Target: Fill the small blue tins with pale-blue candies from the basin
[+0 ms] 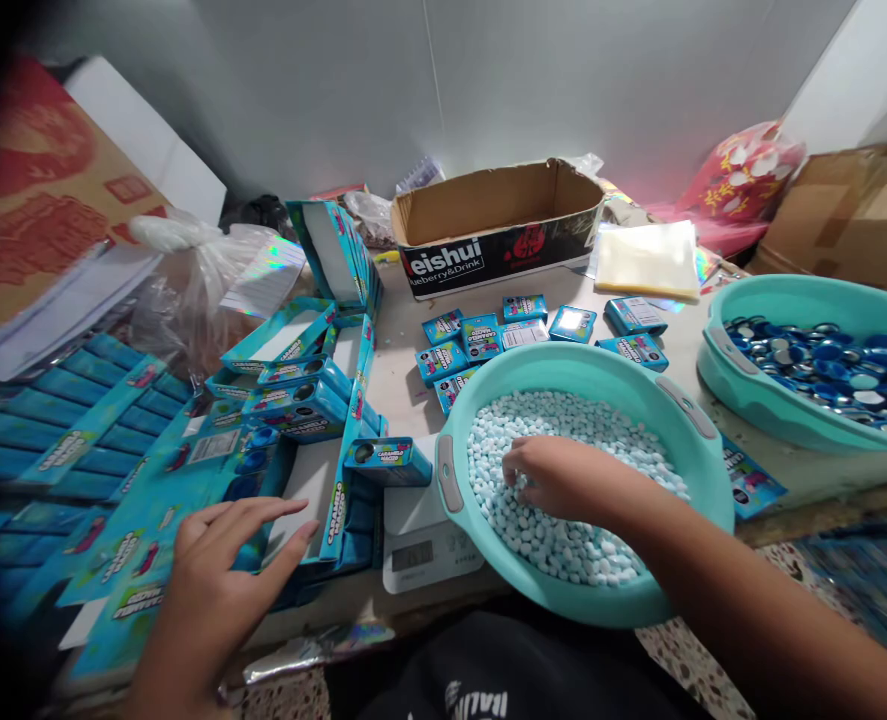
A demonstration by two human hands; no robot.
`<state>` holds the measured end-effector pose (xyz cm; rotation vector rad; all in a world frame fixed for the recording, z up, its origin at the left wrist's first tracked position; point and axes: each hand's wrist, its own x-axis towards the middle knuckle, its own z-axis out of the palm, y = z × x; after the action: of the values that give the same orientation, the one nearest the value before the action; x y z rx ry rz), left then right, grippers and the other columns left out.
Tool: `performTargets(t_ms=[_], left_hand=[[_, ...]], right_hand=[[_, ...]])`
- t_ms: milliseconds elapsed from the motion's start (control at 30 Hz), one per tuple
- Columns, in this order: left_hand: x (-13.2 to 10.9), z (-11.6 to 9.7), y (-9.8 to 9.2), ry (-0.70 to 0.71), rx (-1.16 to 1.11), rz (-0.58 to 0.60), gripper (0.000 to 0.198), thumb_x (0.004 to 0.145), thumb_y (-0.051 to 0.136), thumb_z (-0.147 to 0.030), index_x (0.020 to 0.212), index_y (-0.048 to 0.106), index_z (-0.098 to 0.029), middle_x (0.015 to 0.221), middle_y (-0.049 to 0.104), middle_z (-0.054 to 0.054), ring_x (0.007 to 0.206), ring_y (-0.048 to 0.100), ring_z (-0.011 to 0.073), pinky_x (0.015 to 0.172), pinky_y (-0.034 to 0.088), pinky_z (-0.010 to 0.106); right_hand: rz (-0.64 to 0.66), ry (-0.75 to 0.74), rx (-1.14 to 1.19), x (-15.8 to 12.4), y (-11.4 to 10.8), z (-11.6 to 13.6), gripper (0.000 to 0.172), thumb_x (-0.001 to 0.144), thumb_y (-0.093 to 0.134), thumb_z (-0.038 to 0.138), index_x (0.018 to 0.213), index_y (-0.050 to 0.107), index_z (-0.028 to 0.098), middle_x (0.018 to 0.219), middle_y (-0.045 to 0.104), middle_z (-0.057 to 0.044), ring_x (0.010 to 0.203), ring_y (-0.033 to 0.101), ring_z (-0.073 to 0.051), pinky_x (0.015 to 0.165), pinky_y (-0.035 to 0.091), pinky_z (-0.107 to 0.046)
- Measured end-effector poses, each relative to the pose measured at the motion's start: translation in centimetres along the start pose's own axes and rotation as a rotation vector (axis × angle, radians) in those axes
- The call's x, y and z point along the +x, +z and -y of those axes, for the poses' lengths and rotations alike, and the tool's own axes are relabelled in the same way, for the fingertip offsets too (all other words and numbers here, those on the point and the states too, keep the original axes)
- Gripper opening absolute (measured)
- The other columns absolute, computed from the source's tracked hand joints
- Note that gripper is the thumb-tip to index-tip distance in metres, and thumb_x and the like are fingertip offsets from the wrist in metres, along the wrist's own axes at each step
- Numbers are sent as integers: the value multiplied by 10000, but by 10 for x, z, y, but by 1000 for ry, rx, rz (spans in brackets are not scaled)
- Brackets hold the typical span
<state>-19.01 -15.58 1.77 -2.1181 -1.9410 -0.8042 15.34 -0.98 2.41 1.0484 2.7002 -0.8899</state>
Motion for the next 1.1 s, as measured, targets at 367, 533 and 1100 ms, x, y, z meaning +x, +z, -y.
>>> performTargets(t_ms=[367,533,1100], left_hand=[[-3,1,5,-24,-21,5,173,882,655,-389,995,643,-259,973,672,16,986,511,255,917,375,428],[-1,-2,7,-40,-37,-4,180,884,641,-389,1009,650,-260,1086,644,36,1019,531,257,936,375,452],[-6,7,13,-126,-78,46,249,885,627,-427,1091,632,-285,1211,615,28,1112,524,273,953,385,473]], right_hand=[[10,4,-33,2,-4,5,134,844,559,169,919,671,177,957,646,-68,811,592,-192,700,398,-294],[-1,11,-41,2,-5,4,152,856,559,183,946,681,187,972,655,-66,831,603,-201,706,405,-304],[-48,33,15,4,-2,-1,127,869,577,208,949,672,181,966,671,-68,866,603,-212,731,398,-309]])
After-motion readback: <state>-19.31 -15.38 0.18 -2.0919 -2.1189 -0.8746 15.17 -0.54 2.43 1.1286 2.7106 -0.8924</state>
